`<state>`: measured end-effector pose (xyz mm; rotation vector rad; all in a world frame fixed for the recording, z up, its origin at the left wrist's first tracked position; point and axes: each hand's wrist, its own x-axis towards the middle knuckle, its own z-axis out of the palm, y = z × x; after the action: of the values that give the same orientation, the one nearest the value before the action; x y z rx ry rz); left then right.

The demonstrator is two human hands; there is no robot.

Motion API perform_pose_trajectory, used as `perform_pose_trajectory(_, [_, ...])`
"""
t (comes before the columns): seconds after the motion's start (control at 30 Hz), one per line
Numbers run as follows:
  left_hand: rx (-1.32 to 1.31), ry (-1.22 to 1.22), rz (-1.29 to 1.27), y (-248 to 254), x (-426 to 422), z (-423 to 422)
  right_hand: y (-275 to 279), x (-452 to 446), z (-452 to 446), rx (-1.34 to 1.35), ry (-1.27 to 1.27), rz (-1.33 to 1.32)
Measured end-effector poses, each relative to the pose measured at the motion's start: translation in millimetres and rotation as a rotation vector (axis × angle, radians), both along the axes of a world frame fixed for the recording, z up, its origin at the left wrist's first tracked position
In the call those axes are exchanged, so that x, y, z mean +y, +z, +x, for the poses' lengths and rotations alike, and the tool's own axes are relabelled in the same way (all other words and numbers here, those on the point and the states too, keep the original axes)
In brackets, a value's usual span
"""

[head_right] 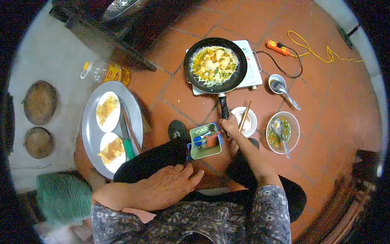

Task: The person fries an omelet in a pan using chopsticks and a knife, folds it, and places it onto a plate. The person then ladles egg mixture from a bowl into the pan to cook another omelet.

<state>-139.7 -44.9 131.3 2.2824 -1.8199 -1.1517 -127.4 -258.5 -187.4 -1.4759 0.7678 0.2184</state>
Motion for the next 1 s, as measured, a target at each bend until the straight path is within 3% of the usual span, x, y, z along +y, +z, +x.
perform_pose_trajectory(0.07, [-0.004,-0.005,0.011,0,-1,1,-2,2,-2,-0.120,0.018,-0.310])
perform_pose_trajectory(0.2, [0.001,0.017,-0.015,-2,0,0,-5,-3,-3,-0.056,0.025,-0.276])
perform_pose_trajectory(0.27, [-0.001,0.019,-0.018,-5,-1,-2,-17,-4,-4,-0.144,0.040,-0.452])
perform_pose_trajectory(0.37, [0.006,0.030,-0.035,-7,-1,-3,-35,-8,-4,-0.046,0.026,-0.211])
perform_pose_trajectory(0.5, [-0.002,0.040,-0.062,-8,-2,-2,-38,-10,-5,-0.003,0.033,-0.180])
perform_pose_trajectory(0.6, [-0.010,0.045,-0.039,-9,-4,-3,-38,-12,-4,-0.124,0.074,-0.329])
perform_pose_trajectory(0.67, [-0.020,0.025,-0.036,-8,-5,-3,-35,-11,-4,-0.009,0.037,-0.185])
perform_pose_trajectory(0.77, [-0.020,0.017,-0.045,-9,-4,-3,-25,-10,-5,-0.055,0.003,-0.105])
perform_pose_trajectory(1.0, [-0.031,0.027,-0.061,-10,-5,-4,-15,-9,-2,0.004,0.038,-0.150])
